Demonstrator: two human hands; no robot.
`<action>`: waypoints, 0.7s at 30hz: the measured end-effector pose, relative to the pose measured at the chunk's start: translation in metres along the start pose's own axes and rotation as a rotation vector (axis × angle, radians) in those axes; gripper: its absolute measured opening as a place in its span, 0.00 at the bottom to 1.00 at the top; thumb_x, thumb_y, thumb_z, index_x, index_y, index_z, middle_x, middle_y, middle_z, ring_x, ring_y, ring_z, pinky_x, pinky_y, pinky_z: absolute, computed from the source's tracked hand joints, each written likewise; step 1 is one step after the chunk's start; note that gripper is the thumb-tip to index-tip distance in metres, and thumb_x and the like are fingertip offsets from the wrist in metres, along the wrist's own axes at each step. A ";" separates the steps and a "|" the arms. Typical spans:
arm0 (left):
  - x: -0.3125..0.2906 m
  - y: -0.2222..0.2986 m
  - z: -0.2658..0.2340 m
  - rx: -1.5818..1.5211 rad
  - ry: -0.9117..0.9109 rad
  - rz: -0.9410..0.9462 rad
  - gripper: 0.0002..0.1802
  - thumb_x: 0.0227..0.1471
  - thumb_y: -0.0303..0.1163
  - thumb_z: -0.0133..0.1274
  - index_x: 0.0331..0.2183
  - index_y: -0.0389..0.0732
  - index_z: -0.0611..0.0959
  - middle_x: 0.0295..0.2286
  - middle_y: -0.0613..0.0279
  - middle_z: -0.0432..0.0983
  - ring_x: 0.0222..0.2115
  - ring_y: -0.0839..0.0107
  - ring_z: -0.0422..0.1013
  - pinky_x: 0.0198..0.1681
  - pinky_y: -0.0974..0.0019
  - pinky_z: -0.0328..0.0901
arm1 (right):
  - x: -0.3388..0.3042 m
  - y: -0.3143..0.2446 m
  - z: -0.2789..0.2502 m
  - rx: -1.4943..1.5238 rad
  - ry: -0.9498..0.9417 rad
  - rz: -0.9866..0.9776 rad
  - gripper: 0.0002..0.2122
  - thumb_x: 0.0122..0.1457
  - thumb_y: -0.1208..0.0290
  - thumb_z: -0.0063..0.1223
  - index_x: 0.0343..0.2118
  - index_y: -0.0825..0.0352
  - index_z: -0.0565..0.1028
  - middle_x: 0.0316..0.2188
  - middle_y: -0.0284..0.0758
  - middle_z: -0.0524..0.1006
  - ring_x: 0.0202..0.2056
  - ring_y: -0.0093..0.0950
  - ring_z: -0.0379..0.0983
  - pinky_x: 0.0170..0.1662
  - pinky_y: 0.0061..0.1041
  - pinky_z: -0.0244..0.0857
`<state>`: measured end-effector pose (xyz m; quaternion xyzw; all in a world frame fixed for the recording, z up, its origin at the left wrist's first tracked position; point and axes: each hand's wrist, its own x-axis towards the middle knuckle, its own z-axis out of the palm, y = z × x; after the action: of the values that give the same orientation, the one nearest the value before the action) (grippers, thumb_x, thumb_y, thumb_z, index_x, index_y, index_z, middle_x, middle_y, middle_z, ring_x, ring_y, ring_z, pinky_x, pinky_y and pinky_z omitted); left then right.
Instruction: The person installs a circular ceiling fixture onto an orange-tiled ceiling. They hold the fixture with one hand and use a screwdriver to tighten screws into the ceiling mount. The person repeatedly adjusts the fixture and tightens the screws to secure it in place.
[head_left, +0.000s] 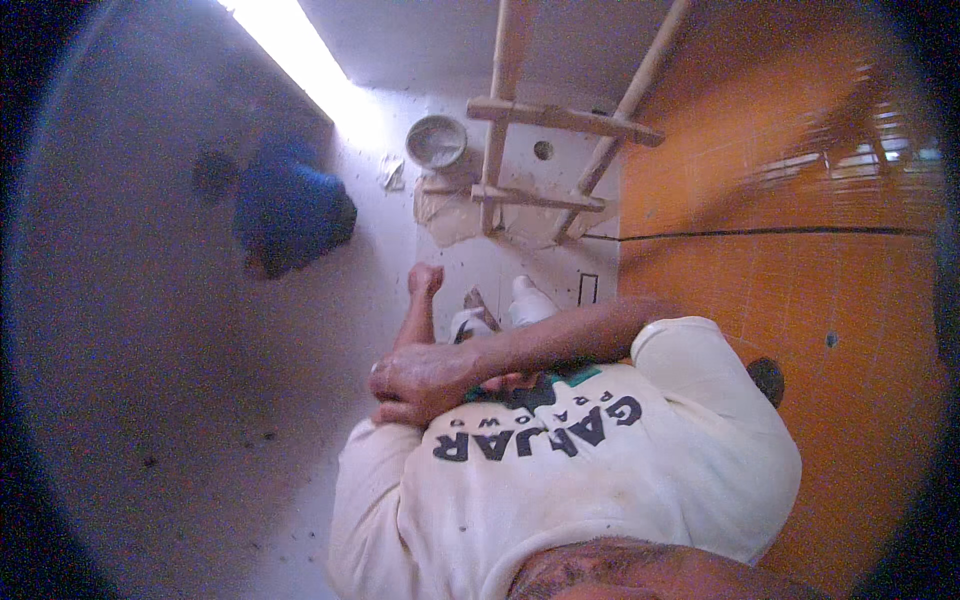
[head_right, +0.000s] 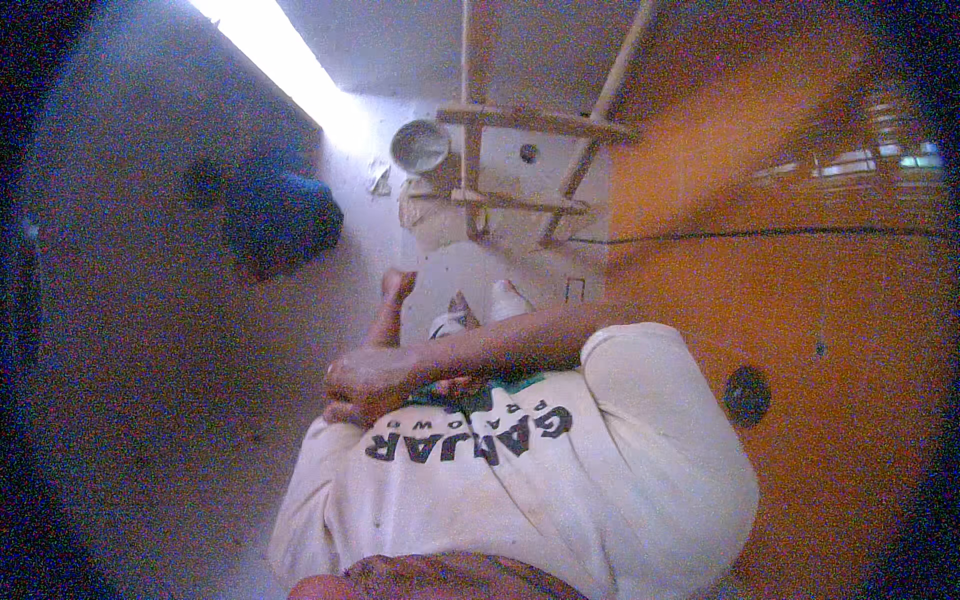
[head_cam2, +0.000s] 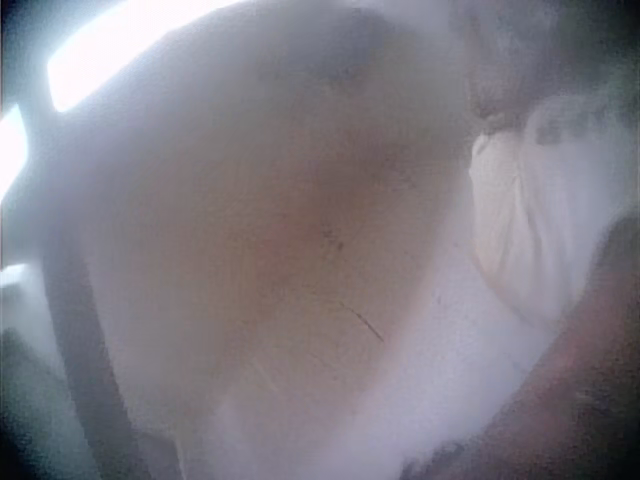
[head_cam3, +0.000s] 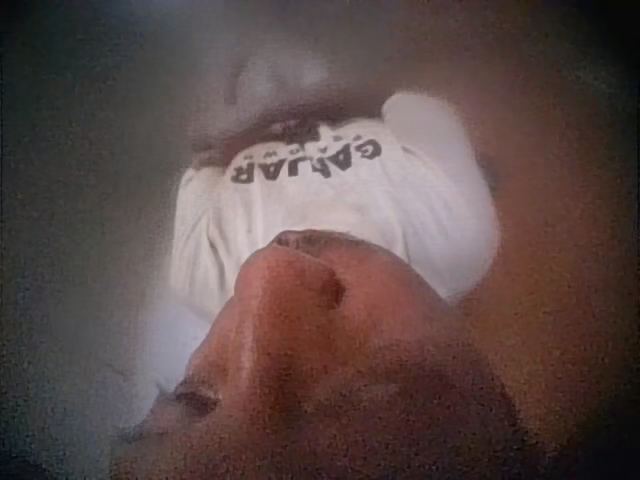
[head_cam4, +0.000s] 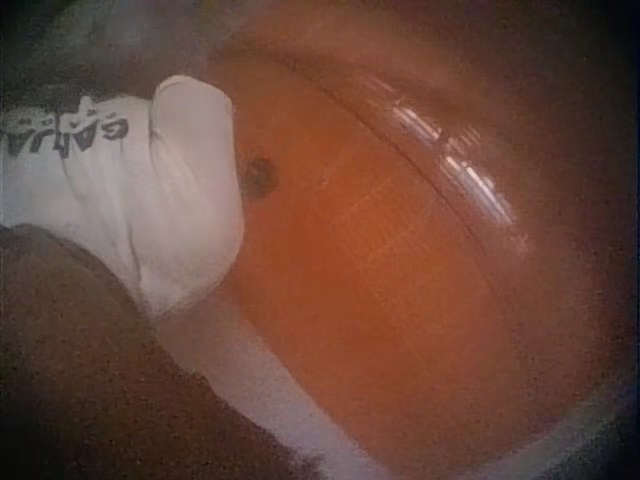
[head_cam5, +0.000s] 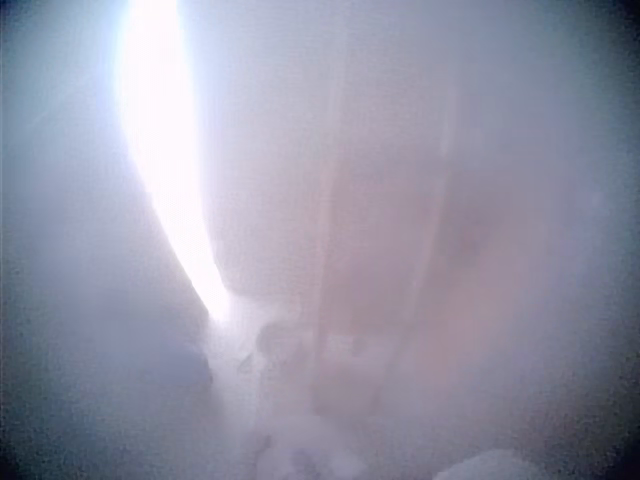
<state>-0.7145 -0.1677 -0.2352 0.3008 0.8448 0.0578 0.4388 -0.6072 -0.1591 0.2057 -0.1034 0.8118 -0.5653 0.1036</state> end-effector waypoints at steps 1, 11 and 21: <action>0.007 0.000 -0.013 -0.011 0.032 -0.008 0.24 0.41 0.49 0.56 0.30 0.35 0.83 0.34 0.43 0.78 0.39 0.46 0.74 0.42 0.54 0.69 | 0.011 0.000 -0.009 0.026 -0.019 0.034 0.19 0.57 0.58 0.47 0.28 0.74 0.74 0.30 0.52 0.75 0.35 0.49 0.72 0.43 0.44 0.64; 0.068 -0.035 -0.120 -0.032 0.080 -0.122 0.26 0.41 0.49 0.57 0.32 0.33 0.82 0.36 0.41 0.76 0.40 0.46 0.73 0.43 0.54 0.68 | 0.108 0.027 -0.067 -0.063 -0.041 -0.050 0.26 0.59 0.46 0.43 0.33 0.73 0.72 0.33 0.51 0.73 0.38 0.48 0.71 0.43 0.43 0.64; 0.201 -0.025 -0.292 -0.031 0.157 -0.068 0.28 0.41 0.49 0.58 0.34 0.32 0.81 0.38 0.40 0.76 0.42 0.47 0.72 0.44 0.54 0.68 | 0.244 0.072 -0.174 -0.042 -0.062 -0.110 0.26 0.57 0.46 0.45 0.29 0.72 0.73 0.29 0.48 0.74 0.34 0.47 0.72 0.38 0.42 0.64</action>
<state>-1.0403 -0.0267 -0.2086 0.2595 0.8854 0.0793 0.3775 -0.8936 -0.0484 0.1842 -0.1677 0.8129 -0.5495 0.0951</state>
